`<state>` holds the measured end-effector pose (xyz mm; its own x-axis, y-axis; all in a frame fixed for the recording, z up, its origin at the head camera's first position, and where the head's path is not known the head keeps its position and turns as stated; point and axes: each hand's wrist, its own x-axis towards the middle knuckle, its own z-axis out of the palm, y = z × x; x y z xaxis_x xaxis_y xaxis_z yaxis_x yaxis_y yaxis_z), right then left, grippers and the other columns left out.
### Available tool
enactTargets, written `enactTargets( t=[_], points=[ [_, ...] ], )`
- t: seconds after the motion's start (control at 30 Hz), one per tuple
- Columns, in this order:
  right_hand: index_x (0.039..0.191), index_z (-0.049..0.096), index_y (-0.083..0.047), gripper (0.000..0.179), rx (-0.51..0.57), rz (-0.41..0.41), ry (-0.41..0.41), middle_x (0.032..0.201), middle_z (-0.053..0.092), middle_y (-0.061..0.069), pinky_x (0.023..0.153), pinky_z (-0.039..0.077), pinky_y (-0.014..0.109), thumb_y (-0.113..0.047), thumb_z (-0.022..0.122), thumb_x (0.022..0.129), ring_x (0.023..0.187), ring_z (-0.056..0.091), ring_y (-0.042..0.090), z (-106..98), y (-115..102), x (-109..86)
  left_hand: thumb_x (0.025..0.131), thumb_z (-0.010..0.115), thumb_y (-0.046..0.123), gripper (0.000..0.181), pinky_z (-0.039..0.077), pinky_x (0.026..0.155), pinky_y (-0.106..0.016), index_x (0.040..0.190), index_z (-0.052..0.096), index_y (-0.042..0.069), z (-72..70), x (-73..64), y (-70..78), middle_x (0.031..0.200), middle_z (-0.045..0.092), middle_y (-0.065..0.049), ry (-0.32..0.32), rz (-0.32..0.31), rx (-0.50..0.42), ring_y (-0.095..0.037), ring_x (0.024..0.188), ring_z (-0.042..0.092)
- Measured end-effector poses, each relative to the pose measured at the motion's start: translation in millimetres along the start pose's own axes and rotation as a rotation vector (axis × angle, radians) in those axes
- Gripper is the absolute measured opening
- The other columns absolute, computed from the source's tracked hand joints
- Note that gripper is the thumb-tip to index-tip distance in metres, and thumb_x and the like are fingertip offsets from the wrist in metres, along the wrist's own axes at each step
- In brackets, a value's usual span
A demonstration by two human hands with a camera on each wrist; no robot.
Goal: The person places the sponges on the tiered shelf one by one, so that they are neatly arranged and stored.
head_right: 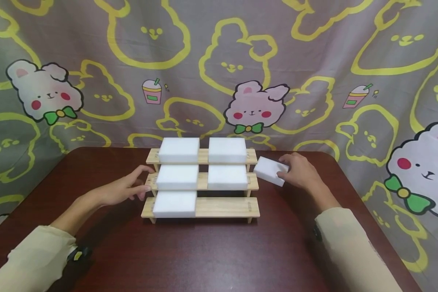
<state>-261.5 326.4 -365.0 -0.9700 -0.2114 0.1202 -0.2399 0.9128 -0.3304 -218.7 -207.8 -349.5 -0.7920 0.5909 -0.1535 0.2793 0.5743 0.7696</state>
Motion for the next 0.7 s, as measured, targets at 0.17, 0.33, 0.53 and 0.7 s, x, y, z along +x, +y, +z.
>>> enactTargets(
  t=[0.17,0.33,0.53,0.7],
  points=[
    [0.130,0.061,0.004,0.063,-0.002,-0.016,-0.080,0.122,0.060,0.031,0.089,0.048,0.060,-0.026,0.086,0.081,0.105,0.057,0.042,3,9,-3.1,0.111,0.053,0.021,0.047,0.048,0.071,-0.041,0.145,0.025,0.007,0.4,0.8,0.0,0.082,0.060,-0.015,-0.001,-0.005,-0.001,-0.032,0.081,0.060],
    [0.129,0.061,0.005,0.067,0.015,-0.028,-0.118,0.112,0.062,0.029,0.085,0.050,0.058,-0.023,0.092,0.076,0.100,0.060,0.042,3,16,-5.8,0.110,0.054,0.021,0.047,0.048,0.072,-0.041,0.145,0.025,0.007,0.5,1.3,0.1,0.082,0.060,-0.015,-0.001,-0.006,0.001,-0.032,0.081,0.061],
    [0.127,0.062,0.004,0.062,0.033,-0.050,-0.097,0.107,0.064,0.025,0.081,0.049,0.052,-0.020,0.090,0.078,0.095,0.061,0.037,3,20,-8.8,0.110,0.054,0.022,0.047,0.048,0.071,-0.042,0.145,0.025,0.007,0.3,1.3,-0.5,0.082,0.060,-0.015,0.001,-0.007,0.004,-0.032,0.081,0.060],
    [0.127,0.062,0.003,0.059,0.044,-0.043,-0.093,0.108,0.064,0.025,0.081,0.049,0.052,-0.022,0.089,0.080,0.096,0.061,0.037,2,20,-10.4,0.110,0.054,0.023,0.047,0.048,0.071,-0.041,0.144,0.025,0.007,0.6,1.3,-0.6,0.082,0.060,-0.015,0.000,-0.007,0.008,-0.032,0.081,0.061]
  ],
)
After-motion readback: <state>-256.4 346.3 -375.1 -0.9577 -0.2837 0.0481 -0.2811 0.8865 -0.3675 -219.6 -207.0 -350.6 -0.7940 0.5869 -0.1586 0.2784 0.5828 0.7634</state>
